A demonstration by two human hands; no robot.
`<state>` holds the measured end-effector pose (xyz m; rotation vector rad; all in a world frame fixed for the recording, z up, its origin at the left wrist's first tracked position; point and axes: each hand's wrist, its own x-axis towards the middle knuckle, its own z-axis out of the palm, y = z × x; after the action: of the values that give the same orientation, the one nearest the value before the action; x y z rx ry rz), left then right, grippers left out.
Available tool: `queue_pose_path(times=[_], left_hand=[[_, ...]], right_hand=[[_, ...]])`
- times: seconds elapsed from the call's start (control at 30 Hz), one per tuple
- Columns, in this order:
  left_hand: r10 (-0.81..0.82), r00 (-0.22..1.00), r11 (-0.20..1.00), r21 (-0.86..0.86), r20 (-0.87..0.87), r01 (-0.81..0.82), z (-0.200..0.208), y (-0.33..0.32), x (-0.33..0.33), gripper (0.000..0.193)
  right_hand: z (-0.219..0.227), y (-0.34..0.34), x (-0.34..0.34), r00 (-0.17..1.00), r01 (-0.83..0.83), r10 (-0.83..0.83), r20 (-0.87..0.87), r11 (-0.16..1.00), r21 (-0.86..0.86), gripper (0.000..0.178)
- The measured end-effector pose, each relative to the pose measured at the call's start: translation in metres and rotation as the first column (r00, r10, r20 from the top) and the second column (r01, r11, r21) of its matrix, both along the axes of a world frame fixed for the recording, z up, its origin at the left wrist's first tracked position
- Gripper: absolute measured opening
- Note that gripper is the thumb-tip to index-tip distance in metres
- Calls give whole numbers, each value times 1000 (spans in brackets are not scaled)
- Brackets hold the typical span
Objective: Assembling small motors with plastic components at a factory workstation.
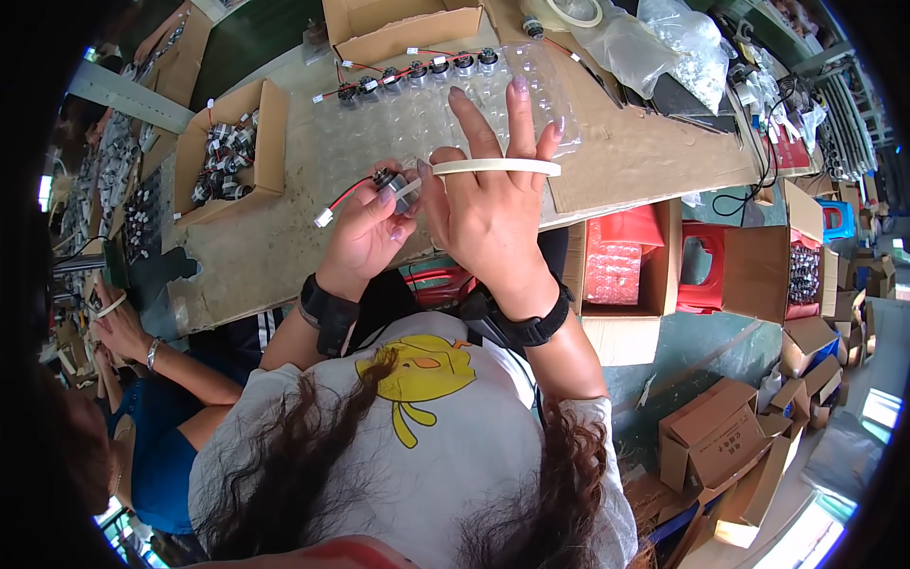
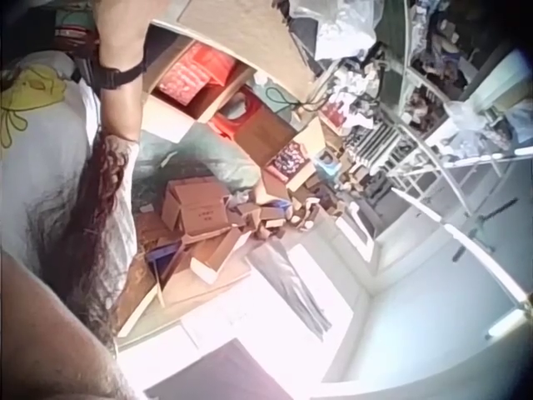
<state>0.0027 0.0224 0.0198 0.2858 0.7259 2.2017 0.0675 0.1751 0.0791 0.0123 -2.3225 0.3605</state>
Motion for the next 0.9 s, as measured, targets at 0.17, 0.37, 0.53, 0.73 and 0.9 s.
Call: queue_pose_path(times=[0.17,0.37,0.53,0.73,0.9], left_hand=[[-7,1000,1000,16,-21,8,-1,-1,0,31],[4,1000,1000,-9,-15,-4,-5,1,1,37],[8,992,999,-38,-124,-13,-4,-1,-1,34],[14,986,1000,-14,-164,-16,-5,-7,-4,35],[18,979,1000,10,-201,-17,-8,-7,-1,34]], right_hand=[[-13,1,-5,999,-26,27,19,998,-58,5],[-23,-4,-8,999,-29,33,41,996,-86,5],[-20,1,-6,994,-83,92,59,987,-135,5],[-13,12,-4,978,-187,207,34,932,-309,5],[-14,7,-3,992,-121,125,2,971,-204,5]])
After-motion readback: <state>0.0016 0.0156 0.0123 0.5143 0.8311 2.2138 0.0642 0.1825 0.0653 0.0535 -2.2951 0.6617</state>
